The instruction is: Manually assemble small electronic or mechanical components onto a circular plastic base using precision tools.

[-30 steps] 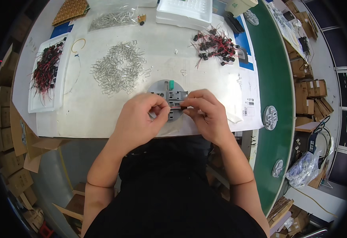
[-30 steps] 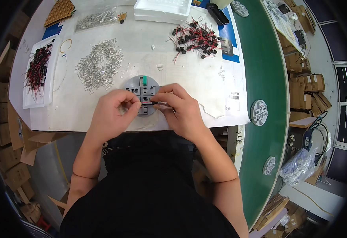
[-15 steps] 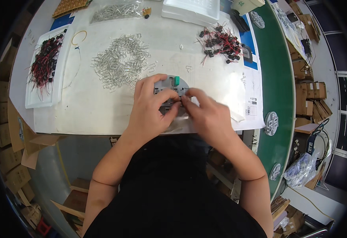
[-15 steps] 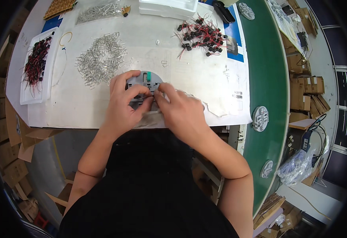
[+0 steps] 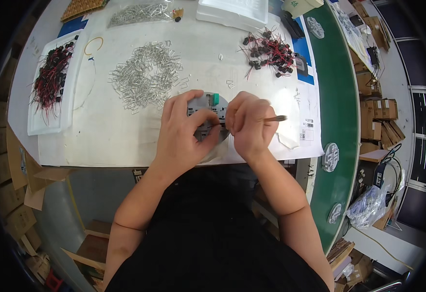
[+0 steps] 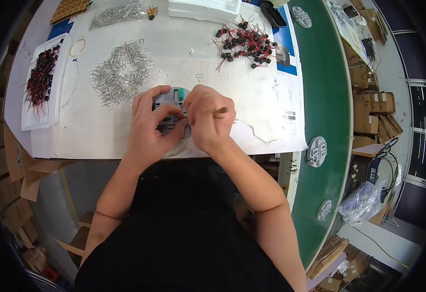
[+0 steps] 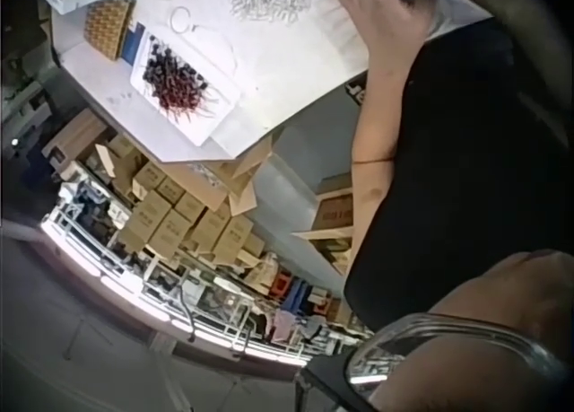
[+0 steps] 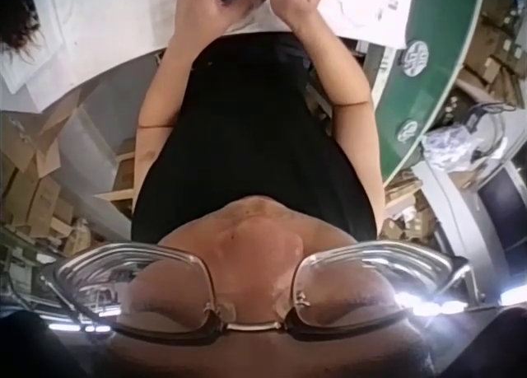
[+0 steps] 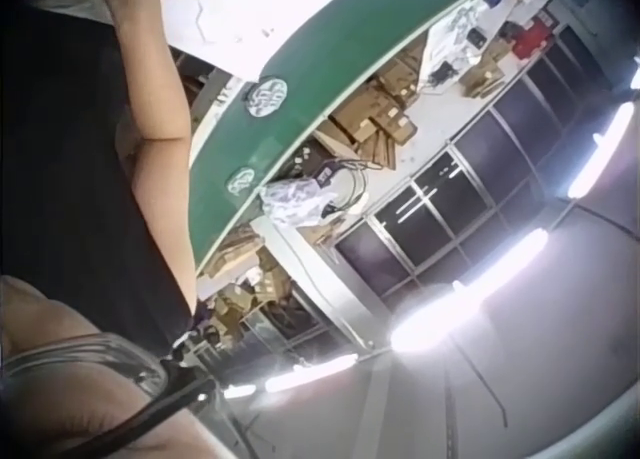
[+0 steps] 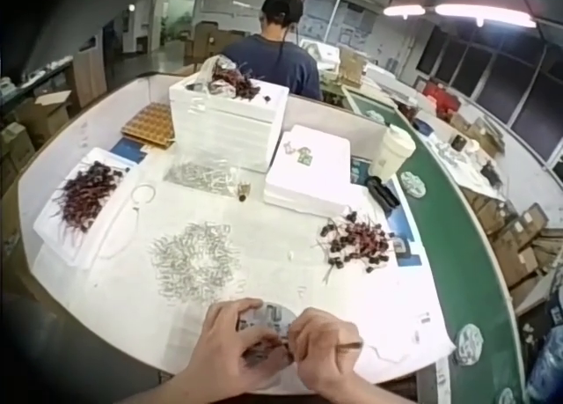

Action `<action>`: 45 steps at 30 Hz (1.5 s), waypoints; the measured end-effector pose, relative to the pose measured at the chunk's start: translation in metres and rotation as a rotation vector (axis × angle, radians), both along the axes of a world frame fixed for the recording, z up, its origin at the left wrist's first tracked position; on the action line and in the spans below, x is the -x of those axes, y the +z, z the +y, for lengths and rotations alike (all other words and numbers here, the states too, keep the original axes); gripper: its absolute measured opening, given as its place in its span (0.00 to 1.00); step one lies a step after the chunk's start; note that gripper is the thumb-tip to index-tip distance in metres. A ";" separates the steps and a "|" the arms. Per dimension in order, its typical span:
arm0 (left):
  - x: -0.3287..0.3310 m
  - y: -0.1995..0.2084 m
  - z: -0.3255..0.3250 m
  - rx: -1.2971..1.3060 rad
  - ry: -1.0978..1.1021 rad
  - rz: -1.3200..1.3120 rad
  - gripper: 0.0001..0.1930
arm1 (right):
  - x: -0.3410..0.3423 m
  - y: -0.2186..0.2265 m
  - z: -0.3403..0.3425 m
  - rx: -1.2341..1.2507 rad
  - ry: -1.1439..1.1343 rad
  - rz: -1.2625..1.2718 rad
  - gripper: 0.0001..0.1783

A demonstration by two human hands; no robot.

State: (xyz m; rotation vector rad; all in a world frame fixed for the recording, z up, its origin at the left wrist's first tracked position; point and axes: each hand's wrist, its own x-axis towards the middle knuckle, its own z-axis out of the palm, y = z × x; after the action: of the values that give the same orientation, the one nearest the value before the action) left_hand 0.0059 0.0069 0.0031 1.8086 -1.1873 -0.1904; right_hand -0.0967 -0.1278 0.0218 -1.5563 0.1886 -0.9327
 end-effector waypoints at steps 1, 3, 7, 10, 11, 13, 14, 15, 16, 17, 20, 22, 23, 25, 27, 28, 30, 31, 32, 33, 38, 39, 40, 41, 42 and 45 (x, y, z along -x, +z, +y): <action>0.000 -0.001 0.001 0.002 0.001 -0.026 0.12 | 0.000 -0.003 0.002 0.140 -0.022 0.031 0.35; 0.001 -0.002 -0.001 0.021 -0.018 -0.076 0.18 | 0.004 -0.011 0.002 0.161 -0.035 0.029 0.34; 0.002 0.006 -0.006 0.012 -0.046 -0.132 0.34 | -0.006 -0.008 0.000 0.417 -0.027 0.059 0.20; 0.004 0.014 -0.012 -0.240 -0.052 -0.294 0.44 | 0.032 0.021 -0.010 0.380 -0.050 0.134 0.09; 0.004 0.021 -0.014 -0.219 -0.092 -0.301 0.44 | 0.051 0.033 -0.013 0.325 -0.070 0.146 0.04; 0.003 0.039 -0.017 -0.139 -0.158 -0.199 0.46 | 0.113 0.055 -0.034 0.460 -0.476 0.392 0.08; 0.001 0.043 -0.018 -0.106 -0.181 -0.147 0.47 | 0.150 0.059 -0.050 0.535 -0.702 0.585 0.14; -0.004 0.046 -0.003 -0.119 -0.156 -0.164 0.47 | 0.179 0.068 -0.060 0.542 -0.832 0.917 0.21; -0.008 0.041 0.000 -0.023 -0.158 -0.157 0.49 | 0.218 0.071 -0.072 0.408 -0.862 1.170 0.35; -0.009 0.028 0.001 0.082 -0.158 -0.138 0.50 | 0.259 0.061 -0.081 0.373 -0.898 1.364 0.42; -0.011 0.006 -0.002 0.149 -0.150 -0.144 0.53 | 0.354 0.031 -0.110 0.209 -0.791 1.453 0.55; -0.016 0.000 0.002 0.066 -0.156 -0.167 0.57 | 0.392 0.018 -0.127 0.207 -0.874 1.289 0.54; -0.021 0.002 0.007 0.047 -0.111 -0.184 0.57 | 0.365 0.025 -0.127 0.217 -0.827 1.269 0.54; -0.024 0.007 0.017 -0.027 -0.195 -0.028 0.59 | 0.309 0.061 -0.125 0.265 -0.695 0.982 0.52; -0.028 0.016 0.021 -0.074 -0.212 0.049 0.61 | 0.232 0.086 -0.118 0.428 -0.503 1.037 0.50; -0.031 0.025 0.020 -0.133 -0.274 0.071 0.60 | 0.199 0.086 -0.116 0.596 -0.350 1.094 0.49; -0.037 0.041 0.022 -0.250 -0.403 0.124 0.58 | 0.154 0.074 -0.116 0.662 -0.279 1.146 0.45; -0.041 0.040 0.023 -0.256 -0.384 0.119 0.58 | 0.136 0.070 -0.117 0.726 -0.244 1.212 0.41; -0.045 0.037 0.024 -0.276 -0.385 0.127 0.59 | 0.126 0.068 -0.117 0.791 -0.212 1.280 0.37; -0.047 0.032 0.026 -0.294 -0.377 0.138 0.60 | 0.119 0.066 -0.118 0.802 -0.193 1.267 0.37; -0.020 0.023 0.012 -0.104 -0.202 0.315 0.59 | 0.099 0.069 -0.075 0.389 -0.212 0.774 0.13; -0.022 0.021 0.012 -0.107 -0.200 0.319 0.59 | 0.085 0.071 -0.056 0.266 -0.042 0.811 0.08; -0.023 0.017 0.011 -0.124 -0.199 0.235 0.59 | 0.072 0.071 -0.045 0.377 0.028 0.808 0.10; -0.024 0.015 0.011 -0.143 -0.192 0.148 0.58 | 0.061 0.069 -0.037 0.488 0.105 0.800 0.13; -0.024 0.013 0.010 -0.162 -0.185 0.061 0.57 | 0.054 0.065 -0.033 0.485 0.108 0.807 0.13; -0.024 0.013 0.009 -0.133 -0.184 0.077 0.56 | 0.038 0.055 -0.028 0.788 0.221 0.992 0.17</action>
State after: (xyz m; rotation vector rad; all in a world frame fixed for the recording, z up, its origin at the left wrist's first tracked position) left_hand 0.0297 0.0155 0.0160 1.7882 -1.3119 -0.4501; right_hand -0.1347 -0.1556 0.0768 -2.6202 0.3561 0.0580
